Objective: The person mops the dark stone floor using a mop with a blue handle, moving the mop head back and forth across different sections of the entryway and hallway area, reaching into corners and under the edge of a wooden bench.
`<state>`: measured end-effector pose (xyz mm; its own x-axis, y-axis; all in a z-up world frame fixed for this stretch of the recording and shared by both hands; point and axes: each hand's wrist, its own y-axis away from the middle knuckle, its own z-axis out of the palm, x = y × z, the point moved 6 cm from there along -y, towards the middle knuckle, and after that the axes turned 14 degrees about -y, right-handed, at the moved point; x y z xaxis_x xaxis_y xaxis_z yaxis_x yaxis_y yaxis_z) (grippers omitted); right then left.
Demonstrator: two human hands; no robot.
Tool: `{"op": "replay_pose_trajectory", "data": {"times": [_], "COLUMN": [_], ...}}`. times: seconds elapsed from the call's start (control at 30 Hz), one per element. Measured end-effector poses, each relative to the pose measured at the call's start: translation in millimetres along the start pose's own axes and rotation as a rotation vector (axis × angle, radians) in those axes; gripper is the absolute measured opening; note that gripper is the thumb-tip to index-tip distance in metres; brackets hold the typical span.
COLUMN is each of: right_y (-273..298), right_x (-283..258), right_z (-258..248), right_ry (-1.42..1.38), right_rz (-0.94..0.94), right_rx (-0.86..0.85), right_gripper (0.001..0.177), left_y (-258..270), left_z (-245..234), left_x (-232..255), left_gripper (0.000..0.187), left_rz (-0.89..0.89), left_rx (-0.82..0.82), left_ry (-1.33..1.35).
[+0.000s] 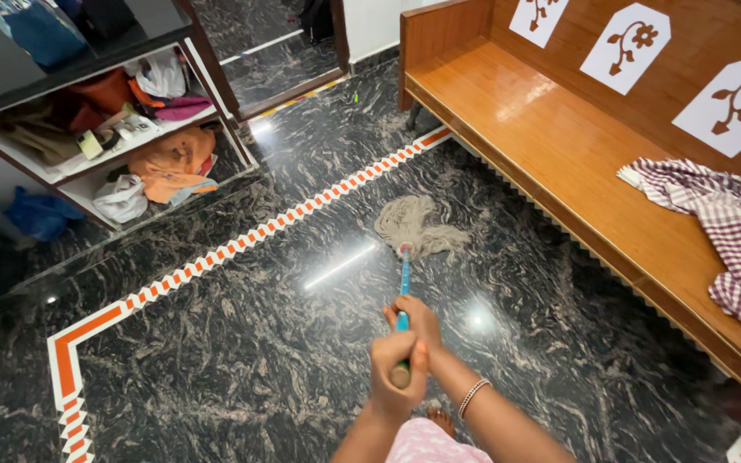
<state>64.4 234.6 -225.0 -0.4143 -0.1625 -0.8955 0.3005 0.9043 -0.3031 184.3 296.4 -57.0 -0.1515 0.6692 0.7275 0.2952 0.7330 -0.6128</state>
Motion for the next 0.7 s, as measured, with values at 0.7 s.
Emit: {"op": "replay_pose_trajectory", "data": {"times": [0.7], "right_y": [69], "right_x": [-46], "right_z": [23], "right_ry": [-0.272], "right_rz": [-0.466], "right_rx": [-0.045], "right_gripper": [0.041], "left_y": [-42], "left_z": [-76], "left_x": [105], "left_gripper": [0.055], "left_rz": [0.125], "left_rx": [-0.559], "left_ry": [0.321]}}
